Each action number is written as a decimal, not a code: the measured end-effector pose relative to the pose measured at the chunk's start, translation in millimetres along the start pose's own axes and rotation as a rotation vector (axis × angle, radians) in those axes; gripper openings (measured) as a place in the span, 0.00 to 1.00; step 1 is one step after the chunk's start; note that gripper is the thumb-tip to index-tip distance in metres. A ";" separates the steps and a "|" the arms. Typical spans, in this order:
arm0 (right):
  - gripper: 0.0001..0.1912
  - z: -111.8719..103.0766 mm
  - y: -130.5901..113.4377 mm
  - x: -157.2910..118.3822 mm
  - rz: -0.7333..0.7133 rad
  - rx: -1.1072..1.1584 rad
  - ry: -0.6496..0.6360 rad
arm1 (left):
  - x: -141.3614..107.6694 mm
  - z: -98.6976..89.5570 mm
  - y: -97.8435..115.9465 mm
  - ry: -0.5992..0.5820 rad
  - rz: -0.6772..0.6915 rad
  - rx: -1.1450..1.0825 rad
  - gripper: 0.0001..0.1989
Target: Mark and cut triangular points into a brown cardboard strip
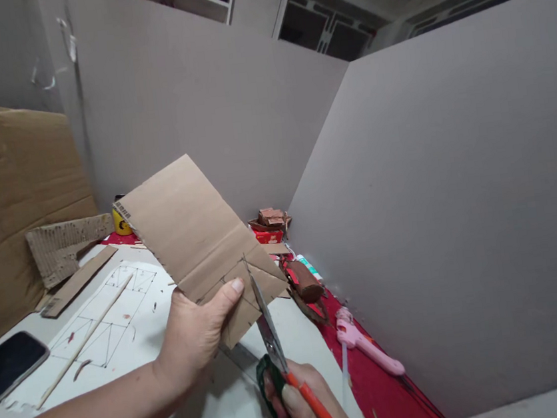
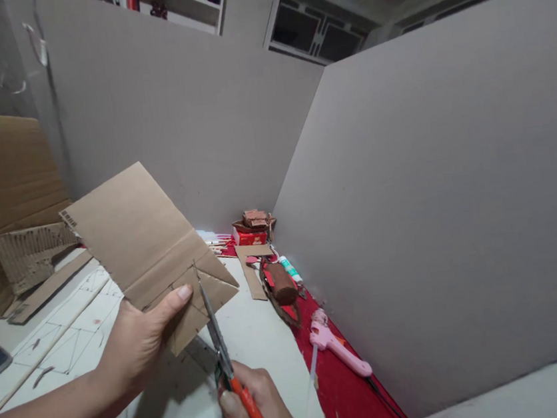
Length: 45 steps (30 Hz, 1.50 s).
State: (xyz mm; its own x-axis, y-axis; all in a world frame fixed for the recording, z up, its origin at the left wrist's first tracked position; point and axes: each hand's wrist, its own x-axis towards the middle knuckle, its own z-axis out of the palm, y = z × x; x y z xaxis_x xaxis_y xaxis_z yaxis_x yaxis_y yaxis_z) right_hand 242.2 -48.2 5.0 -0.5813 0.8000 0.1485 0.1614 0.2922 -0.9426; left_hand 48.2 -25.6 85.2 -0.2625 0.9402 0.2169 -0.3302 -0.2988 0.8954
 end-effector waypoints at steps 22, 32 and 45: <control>0.30 1.9 10.7 -7.0 0.062 0.009 0.016 | -6.3 3.6 -6.0 0.002 -0.068 -0.018 0.29; 0.27 1.2 4.1 -4.4 0.015 0.031 0.019 | -5.6 3.0 -3.0 -0.033 -0.085 -0.138 0.30; 0.32 -11.7 -7.9 3.7 0.043 -0.034 -0.042 | -5.1 2.5 -7.5 -0.019 -0.066 -0.029 0.31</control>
State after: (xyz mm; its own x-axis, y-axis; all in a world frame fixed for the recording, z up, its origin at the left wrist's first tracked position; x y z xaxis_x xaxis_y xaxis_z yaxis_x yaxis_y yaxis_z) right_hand 248.1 -41.4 16.5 -0.6059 0.7899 0.0943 0.2139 0.2760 -0.9371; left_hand 54.3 -27.7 78.3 -0.2219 0.9610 0.1652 -0.3728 -0.2402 0.8963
